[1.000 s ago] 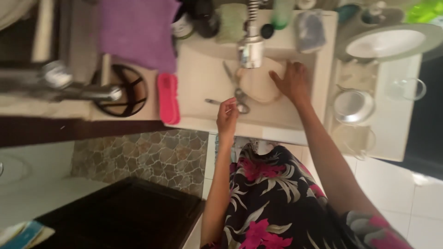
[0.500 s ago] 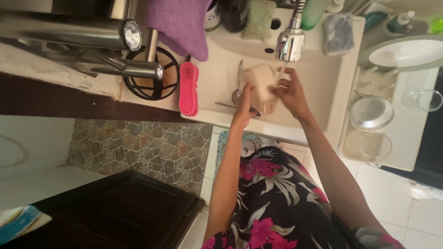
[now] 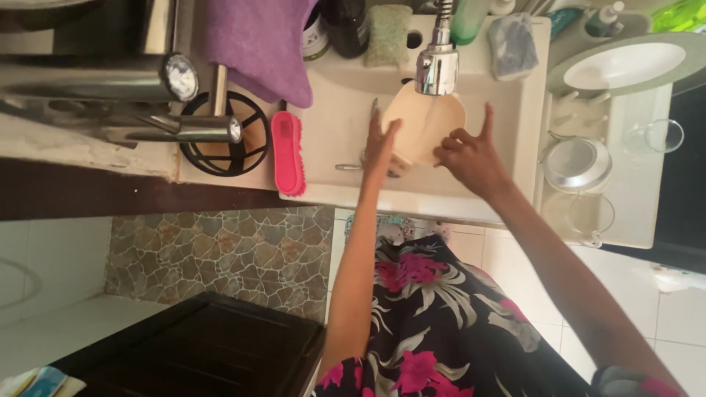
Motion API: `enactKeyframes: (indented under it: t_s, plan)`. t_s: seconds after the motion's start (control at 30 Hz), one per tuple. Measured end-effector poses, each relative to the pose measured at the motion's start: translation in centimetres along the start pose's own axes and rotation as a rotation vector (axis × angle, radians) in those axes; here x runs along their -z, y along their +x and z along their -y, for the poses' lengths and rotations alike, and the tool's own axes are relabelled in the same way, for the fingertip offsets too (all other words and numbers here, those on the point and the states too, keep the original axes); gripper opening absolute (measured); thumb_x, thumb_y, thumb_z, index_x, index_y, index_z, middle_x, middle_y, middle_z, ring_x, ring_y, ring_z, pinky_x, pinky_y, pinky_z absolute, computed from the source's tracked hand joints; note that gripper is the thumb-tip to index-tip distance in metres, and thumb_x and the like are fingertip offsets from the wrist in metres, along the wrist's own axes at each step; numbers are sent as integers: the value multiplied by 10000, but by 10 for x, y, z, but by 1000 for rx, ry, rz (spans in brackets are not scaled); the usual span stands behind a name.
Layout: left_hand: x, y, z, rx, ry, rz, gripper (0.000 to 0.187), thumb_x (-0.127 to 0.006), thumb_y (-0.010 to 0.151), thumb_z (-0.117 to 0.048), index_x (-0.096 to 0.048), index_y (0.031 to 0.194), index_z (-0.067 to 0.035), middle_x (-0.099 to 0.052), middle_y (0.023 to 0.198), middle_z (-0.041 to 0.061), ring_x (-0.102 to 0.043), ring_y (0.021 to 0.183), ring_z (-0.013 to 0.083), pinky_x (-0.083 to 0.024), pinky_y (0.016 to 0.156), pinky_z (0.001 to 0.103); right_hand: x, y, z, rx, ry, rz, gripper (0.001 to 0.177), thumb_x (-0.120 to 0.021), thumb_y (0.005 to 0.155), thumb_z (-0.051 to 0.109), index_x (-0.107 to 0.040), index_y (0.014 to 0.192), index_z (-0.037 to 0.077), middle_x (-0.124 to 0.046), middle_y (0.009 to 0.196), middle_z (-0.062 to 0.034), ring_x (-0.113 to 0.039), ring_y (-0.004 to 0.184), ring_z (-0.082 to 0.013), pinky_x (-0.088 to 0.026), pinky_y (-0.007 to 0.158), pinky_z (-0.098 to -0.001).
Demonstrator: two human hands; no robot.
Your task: Washing various kitchen items including cups, bowls, a frying pan, a plate, and cutlery in a sink using a sponge.
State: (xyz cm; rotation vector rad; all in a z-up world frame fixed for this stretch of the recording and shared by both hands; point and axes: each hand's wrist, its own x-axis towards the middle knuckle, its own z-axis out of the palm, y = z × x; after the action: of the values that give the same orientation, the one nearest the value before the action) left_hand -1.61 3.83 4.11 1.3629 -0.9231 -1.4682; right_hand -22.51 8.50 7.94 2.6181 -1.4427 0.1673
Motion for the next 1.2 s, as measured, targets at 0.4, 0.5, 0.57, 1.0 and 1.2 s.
enactKeyframes:
  t_s: [0.4,0.5,0.57,1.0,1.2]
  plan:
    - [24,35,12,30,294,-45,543,-431,944,-295,-551,1468,-221,-677,1272,104,-719,998,356,-581,841,525,37,0,-13,45,379,-42,343,-752,815,460,-731,954,148,-726,975,-22,-623,1195,-189,-146,1165,-705]
    - [37,89,71,512,-85,296,507,-502,937,-338,-557,1426,-216,-645,1314,99,-682,1085,359,-570,901,585,46,3,-7,3,529,28,294,-742,873,351,-726,1068,131,-713,968,-45,-624,1147,-209,-256,1221,-610]
    - [26,73,45,560,-259,406,515,-519,938,-421,-564,1409,-218,-638,1325,80,-665,1118,341,-562,917,562,19,-1,-9,-183,739,-48,326,-736,898,329,-696,1133,107,-675,1031,-84,-606,1113,-248,-372,1097,-568]
    - [5,1,24,260,-343,108,630,-820,888,-379,-520,1283,8,-552,1007,52,-545,794,118,-474,636,266,-59,19,-9,-1078,2642,92,815,-280,920,717,-599,1368,115,-682,1308,-140,-652,1119,-322,-542,801,-469]
    - [30,-35,2,141,-117,-101,844,-758,832,-547,-432,1402,-17,-573,998,43,-512,762,83,-458,599,243,-46,31,-2,-919,2198,201,644,-667,912,435,-470,1393,55,-609,1303,-119,-623,1211,-331,-594,935,-544]
